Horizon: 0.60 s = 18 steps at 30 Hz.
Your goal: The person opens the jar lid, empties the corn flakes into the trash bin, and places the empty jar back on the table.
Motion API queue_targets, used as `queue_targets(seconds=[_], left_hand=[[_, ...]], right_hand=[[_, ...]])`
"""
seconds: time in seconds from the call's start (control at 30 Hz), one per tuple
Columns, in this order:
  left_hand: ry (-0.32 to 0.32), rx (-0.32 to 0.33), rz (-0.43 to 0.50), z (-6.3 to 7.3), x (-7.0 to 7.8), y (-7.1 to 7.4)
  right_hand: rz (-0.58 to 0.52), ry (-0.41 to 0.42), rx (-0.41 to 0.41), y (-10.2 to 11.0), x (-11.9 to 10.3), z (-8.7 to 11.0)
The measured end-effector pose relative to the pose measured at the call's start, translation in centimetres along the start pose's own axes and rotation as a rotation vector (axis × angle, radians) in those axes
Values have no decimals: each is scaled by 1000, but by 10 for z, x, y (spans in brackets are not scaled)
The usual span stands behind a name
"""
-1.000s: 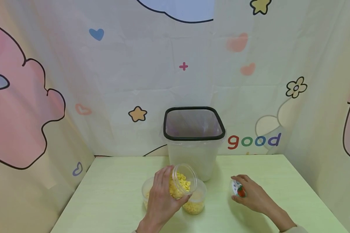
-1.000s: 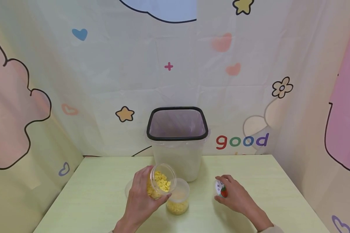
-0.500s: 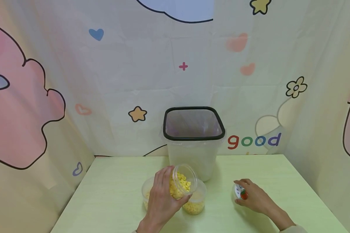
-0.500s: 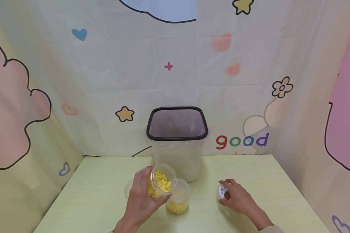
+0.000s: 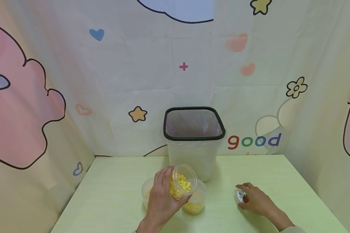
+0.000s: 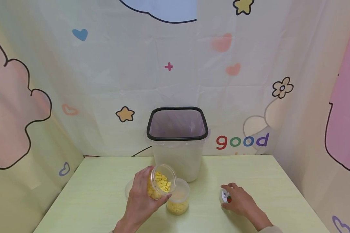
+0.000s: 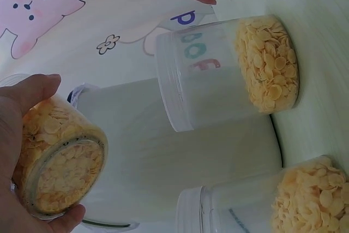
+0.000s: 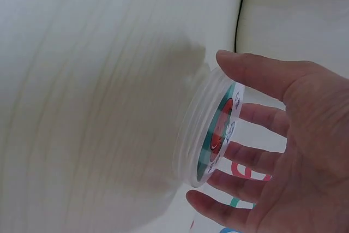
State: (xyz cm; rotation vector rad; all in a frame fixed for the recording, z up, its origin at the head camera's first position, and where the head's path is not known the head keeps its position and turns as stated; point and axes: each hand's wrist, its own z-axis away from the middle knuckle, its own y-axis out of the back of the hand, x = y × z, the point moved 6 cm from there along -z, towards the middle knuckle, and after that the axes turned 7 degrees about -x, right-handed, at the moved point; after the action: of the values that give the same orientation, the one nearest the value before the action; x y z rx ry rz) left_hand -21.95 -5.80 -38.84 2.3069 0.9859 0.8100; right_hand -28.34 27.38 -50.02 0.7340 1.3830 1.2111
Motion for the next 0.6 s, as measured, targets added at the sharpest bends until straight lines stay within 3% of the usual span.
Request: queue_targets(seconds=[0.6], left_hand=[[7,3,-6,2,1,0]], right_hand=[[20,-36,-51,-6,7,-2]])
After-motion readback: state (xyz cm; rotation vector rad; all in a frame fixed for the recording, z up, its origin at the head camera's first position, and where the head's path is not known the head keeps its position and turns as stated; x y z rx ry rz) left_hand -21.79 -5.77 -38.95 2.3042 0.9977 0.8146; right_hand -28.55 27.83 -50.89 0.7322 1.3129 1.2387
